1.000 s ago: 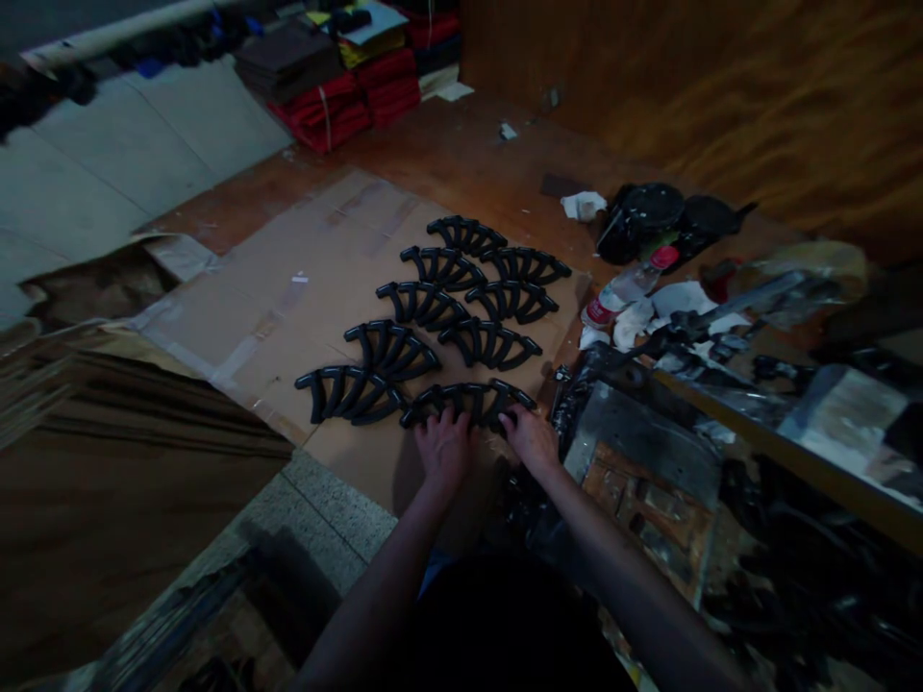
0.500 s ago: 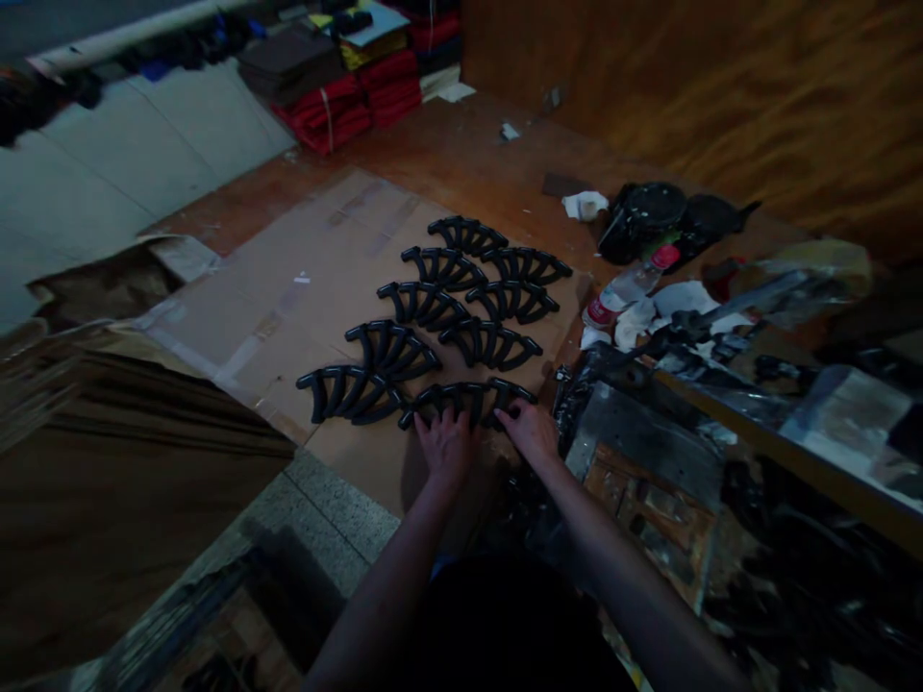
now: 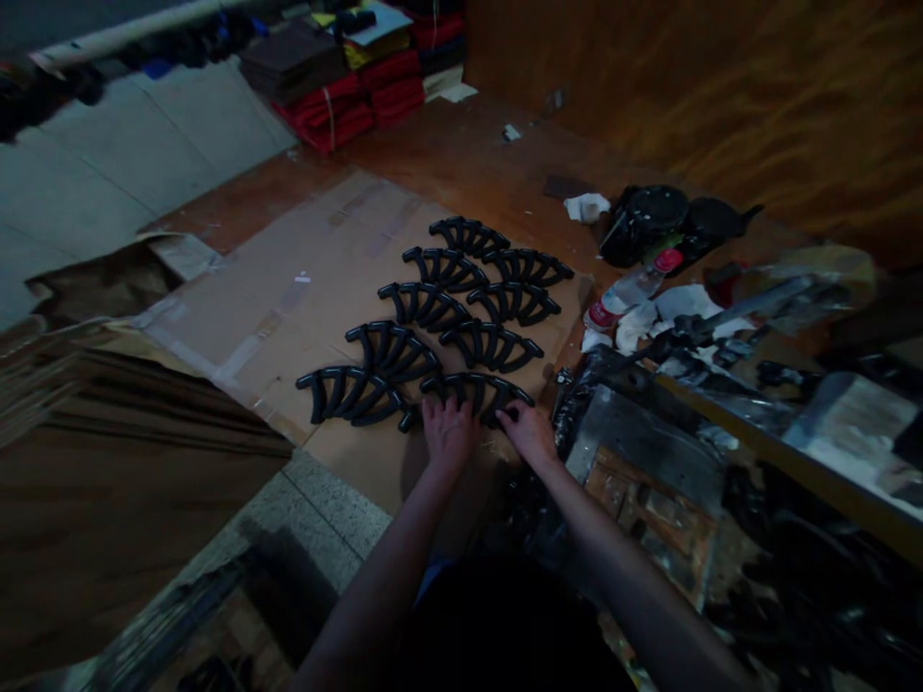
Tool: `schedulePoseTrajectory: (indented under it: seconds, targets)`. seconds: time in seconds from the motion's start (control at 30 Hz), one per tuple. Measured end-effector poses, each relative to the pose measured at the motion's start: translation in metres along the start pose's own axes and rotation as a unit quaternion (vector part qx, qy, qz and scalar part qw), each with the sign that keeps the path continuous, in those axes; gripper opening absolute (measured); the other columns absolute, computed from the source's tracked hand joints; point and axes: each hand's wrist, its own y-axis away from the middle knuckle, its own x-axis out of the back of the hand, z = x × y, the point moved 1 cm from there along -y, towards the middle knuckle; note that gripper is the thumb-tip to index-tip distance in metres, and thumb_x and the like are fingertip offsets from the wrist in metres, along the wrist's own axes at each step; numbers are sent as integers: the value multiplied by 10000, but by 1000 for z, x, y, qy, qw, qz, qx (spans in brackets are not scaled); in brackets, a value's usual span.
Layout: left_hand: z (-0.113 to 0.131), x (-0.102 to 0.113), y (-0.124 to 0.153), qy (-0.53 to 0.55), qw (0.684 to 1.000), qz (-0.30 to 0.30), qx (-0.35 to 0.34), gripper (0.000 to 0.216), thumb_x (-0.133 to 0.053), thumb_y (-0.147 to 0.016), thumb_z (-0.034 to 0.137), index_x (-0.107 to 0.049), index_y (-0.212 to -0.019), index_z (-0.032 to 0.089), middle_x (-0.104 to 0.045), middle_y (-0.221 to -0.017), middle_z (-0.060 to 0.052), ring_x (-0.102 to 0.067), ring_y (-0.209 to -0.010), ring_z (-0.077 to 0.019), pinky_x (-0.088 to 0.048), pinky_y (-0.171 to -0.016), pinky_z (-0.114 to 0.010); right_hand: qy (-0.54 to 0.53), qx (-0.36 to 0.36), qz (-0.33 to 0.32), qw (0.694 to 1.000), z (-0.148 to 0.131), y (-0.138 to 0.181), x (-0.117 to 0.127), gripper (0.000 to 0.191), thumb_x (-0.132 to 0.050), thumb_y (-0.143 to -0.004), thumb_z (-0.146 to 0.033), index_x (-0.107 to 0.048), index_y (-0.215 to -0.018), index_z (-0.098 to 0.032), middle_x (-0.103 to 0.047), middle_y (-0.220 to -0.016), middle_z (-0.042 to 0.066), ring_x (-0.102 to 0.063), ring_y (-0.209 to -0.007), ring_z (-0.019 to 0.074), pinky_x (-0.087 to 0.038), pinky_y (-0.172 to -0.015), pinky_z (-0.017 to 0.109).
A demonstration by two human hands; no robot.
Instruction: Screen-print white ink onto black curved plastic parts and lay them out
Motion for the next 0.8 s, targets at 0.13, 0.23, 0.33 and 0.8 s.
schedulePoseTrajectory:
  seconds: [0.13,0.23,0.33,0.8]
  targets:
    - [-3,4,-7,8,999,-6,-31,325,-470,-902,298,-637,-1173,230,-679,-1118,-99,-602,-1069,-290,-244,-1112,-528,-57,14,-7,998,4,-2,-4,285,-550,-913,-356,-649,-1138,-210,-728,-928,47,-676,-898,195,-480,-778,279]
    - [-11,7,1,29,998,6,-52,385,-451,-920,303,-562,-1281,225,-613,-1289,-97,-551,-1167,-276,-272,-1111,-461,-93,39,-15,995,10,-3,-7,345,-577,-891,-301,-595,-1220,-201,-716,-871,24,-671,-846,182,-484,-751,277]
    - [-24,8,22,30,998,19,-43,407,-406,-947,332,-545,-1309,208,-584,-1311,-111,-531,-1176,-258,-367,-1027,-376,-113,63,-1,992,18,3,-5,423,-576,-878,-278,-539,-1293,-202,-699,-819,5,-660,-779,176,-484,-720,283]
    - [-52,-4,61,31,995,-80,59,318,-362,-964,346,-612,-1100,206,-671,-1080,-117,-639,-960,-246,-457,-732,-299,-254,80,86,960,99,96,47,295,-490,-891,-331,-673,-1091,-216,-717,-1026,53,-653,-936,201,-488,-872,338]
